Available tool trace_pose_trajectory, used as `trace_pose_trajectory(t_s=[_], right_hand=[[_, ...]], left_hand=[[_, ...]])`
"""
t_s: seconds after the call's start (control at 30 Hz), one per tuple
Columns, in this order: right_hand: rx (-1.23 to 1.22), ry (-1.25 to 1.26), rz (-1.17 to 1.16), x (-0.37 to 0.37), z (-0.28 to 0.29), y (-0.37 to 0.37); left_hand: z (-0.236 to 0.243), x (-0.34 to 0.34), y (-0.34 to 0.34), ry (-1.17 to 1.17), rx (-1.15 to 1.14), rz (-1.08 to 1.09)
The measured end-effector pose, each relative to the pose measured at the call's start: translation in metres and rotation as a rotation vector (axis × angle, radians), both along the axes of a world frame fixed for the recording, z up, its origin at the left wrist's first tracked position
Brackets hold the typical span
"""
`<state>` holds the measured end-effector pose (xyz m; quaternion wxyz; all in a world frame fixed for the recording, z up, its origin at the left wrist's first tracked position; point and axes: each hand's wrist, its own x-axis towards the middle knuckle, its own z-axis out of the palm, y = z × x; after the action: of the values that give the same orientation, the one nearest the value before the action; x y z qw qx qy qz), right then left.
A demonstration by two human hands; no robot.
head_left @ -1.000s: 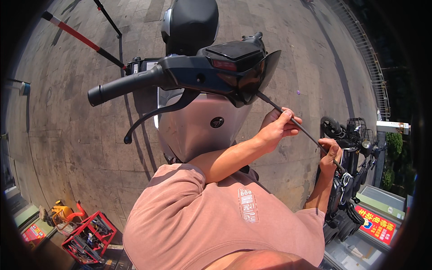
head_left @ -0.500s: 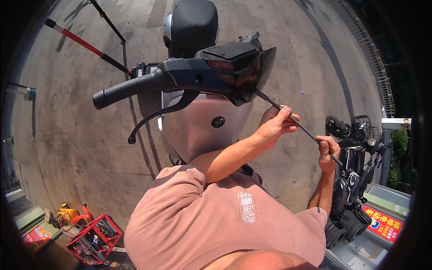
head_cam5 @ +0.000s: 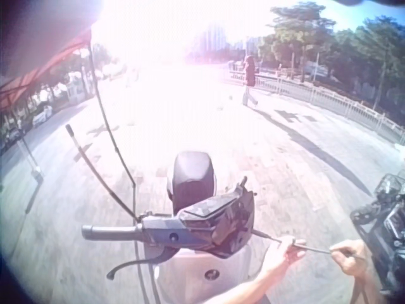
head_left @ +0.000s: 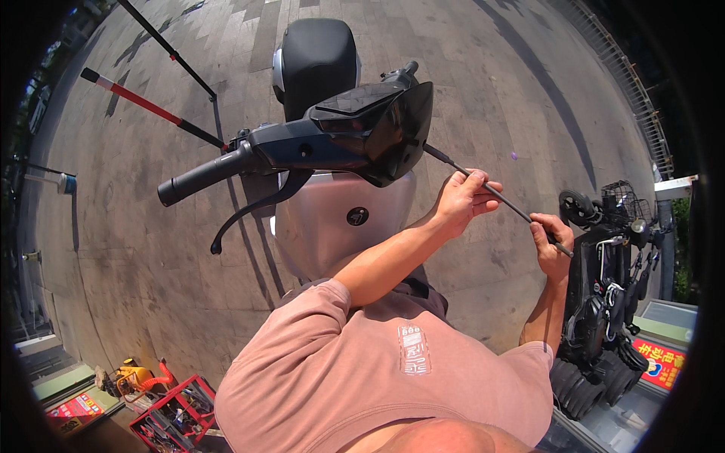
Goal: The person selects a small fastener from a red tool cart, then uses a cordless drill to remove a screw from the scooter seat area. They retrieve a T-handle wrench and a black plastic cover, then use the wrench to tighten a bolt on the scooter's front assembly.
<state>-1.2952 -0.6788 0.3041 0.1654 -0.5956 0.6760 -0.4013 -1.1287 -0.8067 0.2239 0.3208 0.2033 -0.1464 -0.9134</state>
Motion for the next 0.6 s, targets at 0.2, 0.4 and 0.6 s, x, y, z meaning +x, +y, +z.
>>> trace_pose_trajectory(t_s=[0.2, 0.4, 0.6], right_hand=[[0.055, -0.061, 0.012, -0.017, -0.013, -0.015], [0.108, -0.195, 0.035, -0.039, -0.028, -0.031], [-0.101, 0.123, 0.281, -0.038, -0.009, -0.05]], left_hand=[[-0.018, -0.011, -0.012, 0.037, -0.014, 0.004], [-0.023, -0.018, -0.019, -0.017, -0.018, 0.043], [-0.024, -0.014, -0.025, 0.061, -0.001, 0.023]])
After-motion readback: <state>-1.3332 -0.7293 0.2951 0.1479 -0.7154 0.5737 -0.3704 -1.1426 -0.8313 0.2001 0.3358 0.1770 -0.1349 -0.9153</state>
